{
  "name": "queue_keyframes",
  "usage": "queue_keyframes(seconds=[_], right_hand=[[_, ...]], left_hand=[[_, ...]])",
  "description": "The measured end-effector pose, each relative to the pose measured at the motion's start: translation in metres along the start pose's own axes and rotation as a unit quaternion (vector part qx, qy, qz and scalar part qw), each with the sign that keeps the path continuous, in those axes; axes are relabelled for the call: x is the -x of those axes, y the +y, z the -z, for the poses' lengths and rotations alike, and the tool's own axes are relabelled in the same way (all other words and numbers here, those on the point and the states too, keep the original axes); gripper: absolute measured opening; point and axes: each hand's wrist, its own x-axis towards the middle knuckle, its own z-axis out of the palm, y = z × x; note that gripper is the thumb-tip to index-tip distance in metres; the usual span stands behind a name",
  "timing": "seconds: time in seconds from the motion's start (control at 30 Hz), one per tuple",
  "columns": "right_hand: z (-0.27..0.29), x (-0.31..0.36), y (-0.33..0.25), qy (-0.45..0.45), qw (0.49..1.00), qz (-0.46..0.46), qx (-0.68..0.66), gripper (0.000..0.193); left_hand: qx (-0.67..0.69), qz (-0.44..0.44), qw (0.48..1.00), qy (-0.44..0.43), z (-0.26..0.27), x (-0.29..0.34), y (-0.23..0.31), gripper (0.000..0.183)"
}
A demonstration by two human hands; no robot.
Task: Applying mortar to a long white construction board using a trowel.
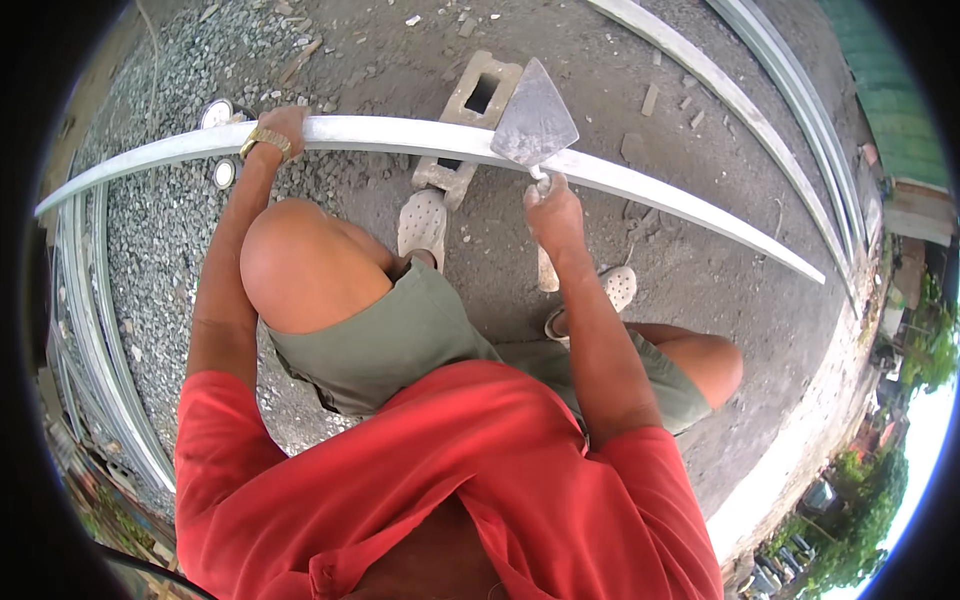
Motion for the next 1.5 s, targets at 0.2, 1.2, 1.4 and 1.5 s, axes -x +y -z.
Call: queue_keyframes(seconds=[0.2, 1.2, 1.4, 1.5], right_hand=[[0.031, 0.014, 0.031, -0.077, 0.994, -0.031, -0.072, 0.043], [-0.008, 0.024, -0.038, -0.121, 0.991, 0.049, -0.015, 0.033], [-0.015, 0.017, -0.047, -0.162, 0.985, 0.06, -0.011, 0.033], [0.02, 0.021, 0.042, -0.087, 0.996, 0.007, -0.032, 0.04]], left_hand=[[-0.013, 0.014, 1.0, 0.005, 0.003, 0.015, -0.009, 0.027], [-0.01, 0.011, 1.0, -0.024, 0.017, 0.005, 0.006, 0.028], [-0.024, 0.014, 0.998, -0.064, 0.015, 0.007, 0.002, 0.033], [-0.008, 0.016, 0.998, -0.059, 0.014, 0.014, -0.009, 0.035]])
